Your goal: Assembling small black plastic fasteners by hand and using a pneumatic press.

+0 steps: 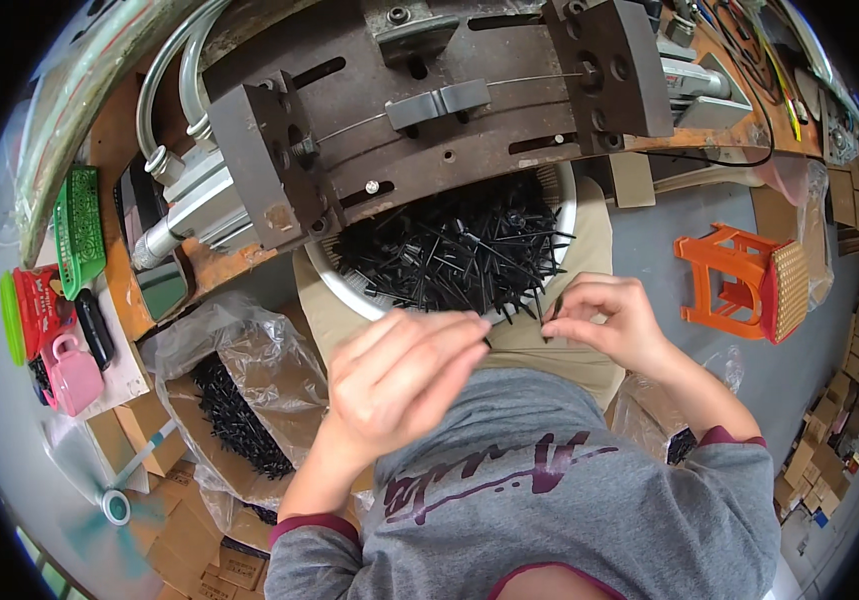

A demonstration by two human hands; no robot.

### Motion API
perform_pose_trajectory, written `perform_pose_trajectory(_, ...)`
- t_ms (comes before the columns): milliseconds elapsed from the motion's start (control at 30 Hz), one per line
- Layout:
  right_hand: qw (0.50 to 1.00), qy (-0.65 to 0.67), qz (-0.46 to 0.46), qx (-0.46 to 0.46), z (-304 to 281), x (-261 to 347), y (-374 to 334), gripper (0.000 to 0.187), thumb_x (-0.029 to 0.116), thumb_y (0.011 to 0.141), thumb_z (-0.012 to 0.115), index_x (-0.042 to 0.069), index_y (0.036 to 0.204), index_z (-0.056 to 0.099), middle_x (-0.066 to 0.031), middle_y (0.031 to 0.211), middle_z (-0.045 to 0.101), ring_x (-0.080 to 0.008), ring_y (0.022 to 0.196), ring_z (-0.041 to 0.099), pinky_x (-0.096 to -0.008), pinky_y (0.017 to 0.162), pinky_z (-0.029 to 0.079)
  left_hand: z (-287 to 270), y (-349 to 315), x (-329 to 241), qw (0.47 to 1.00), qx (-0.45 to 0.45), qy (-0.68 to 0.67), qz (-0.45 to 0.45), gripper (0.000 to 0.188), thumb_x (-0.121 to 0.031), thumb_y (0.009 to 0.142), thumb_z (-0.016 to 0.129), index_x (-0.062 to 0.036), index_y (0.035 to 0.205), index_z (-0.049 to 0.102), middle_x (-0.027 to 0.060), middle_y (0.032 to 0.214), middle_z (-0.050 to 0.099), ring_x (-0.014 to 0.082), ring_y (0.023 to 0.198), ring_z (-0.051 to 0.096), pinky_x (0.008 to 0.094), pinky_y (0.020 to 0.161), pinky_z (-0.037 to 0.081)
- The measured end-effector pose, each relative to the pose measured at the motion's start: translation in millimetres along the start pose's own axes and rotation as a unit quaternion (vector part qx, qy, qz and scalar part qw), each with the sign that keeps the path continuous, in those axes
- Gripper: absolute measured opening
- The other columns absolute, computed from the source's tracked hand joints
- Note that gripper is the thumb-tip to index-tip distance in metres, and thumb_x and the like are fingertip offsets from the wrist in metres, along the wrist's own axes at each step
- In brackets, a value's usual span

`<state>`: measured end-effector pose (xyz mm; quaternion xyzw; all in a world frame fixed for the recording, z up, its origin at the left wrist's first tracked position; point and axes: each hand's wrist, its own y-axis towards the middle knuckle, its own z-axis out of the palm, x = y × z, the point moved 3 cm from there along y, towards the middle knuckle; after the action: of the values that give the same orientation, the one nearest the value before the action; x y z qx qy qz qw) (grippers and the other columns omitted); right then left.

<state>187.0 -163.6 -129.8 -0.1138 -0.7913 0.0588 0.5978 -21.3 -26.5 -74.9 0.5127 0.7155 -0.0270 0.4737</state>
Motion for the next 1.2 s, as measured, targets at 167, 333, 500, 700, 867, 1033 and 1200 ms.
perform_pose_trajectory(167, 0.928, 0.336, 0.149, 0.055, 10.1, 34.3, 11.6, 0.008, 0.003, 0.091, 0.076, -0.002, 0.092, 0.07, -0.0062, 0.078, 0.073, -0.0072, 0.06, 0.065, -0.0207, 0.056, 0.051, 9.5, -3.0, -19.8, 0.996, 0.065, -0.065, -0.004, 0.034, -0.012, 0.07, 0.09, -0.002, 0.099, 0.075, 0.0102, 0.095, 0.074, 0.0213, 0.078, 0.072, 0.0308, 0.066, 0.058)
perform_pose_trajectory(333, 0.912, 0.383, 0.141, 0.038, 19.9, 52.5, 20.7, 0.007, 0.002, 0.09, 0.075, -0.002, 0.092, 0.069, -0.0062, 0.075, 0.071, -0.0086, 0.058, 0.064, -0.0207, 0.054, 0.049, 8.3, -0.8, -29.2, 0.997, 0.059, -0.04, 0.0, 0.035, -0.003, 0.07, 0.087, 0.0001, 0.102, 0.075, 0.0099, 0.098, 0.072, 0.0218, 0.08, 0.072, 0.0304, 0.066, 0.059)
perform_pose_trajectory(500, 0.918, 0.389, 0.073, -0.006, 15.2, 64.3, 33.3, 0.012, 0.003, 0.091, 0.075, -0.002, 0.099, 0.068, -0.0068, 0.081, 0.072, -0.0082, 0.062, 0.064, -0.0208, 0.055, 0.05, 2.7, 12.9, -30.6, 1.0, 0.0, 0.001, 0.014, 0.035, -0.001, 0.07, 0.086, 0.0001, 0.104, 0.075, 0.0114, 0.101, 0.072, 0.0236, 0.084, 0.072, 0.0308, 0.07, 0.06)
perform_pose_trajectory(700, 0.948, 0.287, -0.058, -0.126, 2.0, 80.7, 37.9, 0.019, 0.002, 0.095, 0.069, -0.003, 0.113, 0.066, -0.0076, 0.095, 0.071, -0.009, 0.077, 0.066, -0.021, 0.06, 0.051, -11.5, 55.6, -22.0, 0.977, -0.065, 0.202, -0.007, 0.032, -0.003, 0.072, 0.083, 0.0004, 0.103, 0.074, 0.0183, 0.119, 0.07, 0.0282, 0.09, 0.071, 0.0344, 0.077, 0.058)
perform_pose_trajectory(867, 0.978, 0.124, -0.064, -0.152, 5.8, 71.0, 29.4, 0.011, 0.002, 0.092, 0.071, -0.003, 0.102, 0.071, -0.0062, 0.087, 0.072, -0.0081, 0.071, 0.064, -0.0226, 0.06, 0.05, -6.6, 73.4, -8.3, 0.952, -0.006, 0.304, -0.035, 0.025, -0.004, 0.077, 0.077, -0.0003, 0.101, 0.07, 0.0125, 0.113, 0.071, 0.025, 0.083, 0.07, 0.0322, 0.072, 0.056)
perform_pose_trajectory(1033, 0.985, -0.009, -0.111, -0.133, 8.1, 57.1, 22.1, 0.009, 0.001, 0.088, 0.073, -0.002, 0.096, 0.073, -0.0076, 0.083, 0.072, -0.0102, 0.064, 0.062, -0.0243, 0.058, 0.048, -7.1, 78.3, -12.1, 0.947, -0.009, 0.318, -0.046, 0.023, -0.002, 0.077, 0.071, -0.0025, 0.1, 0.07, 0.0066, 0.096, 0.068, 0.0215, 0.08, 0.067, 0.0313, 0.067, 0.055)
perform_pose_trajectory(1200, 0.967, -0.065, -0.142, -0.203, 11.7, 40.9, 24.4, 0.008, -0.001, 0.087, 0.073, -0.001, 0.095, 0.073, -0.0076, 0.084, 0.071, -0.0112, 0.064, 0.062, -0.0249, 0.058, 0.049, 5.2, 67.0, 22.9, 0.925, -0.072, 0.367, 0.068, 0.034, -0.007, 0.07, 0.067, -0.0021, 0.103, 0.073, 0.0047, 0.096, 0.067, 0.0178, 0.081, 0.064, 0.0279, 0.063, 0.052)
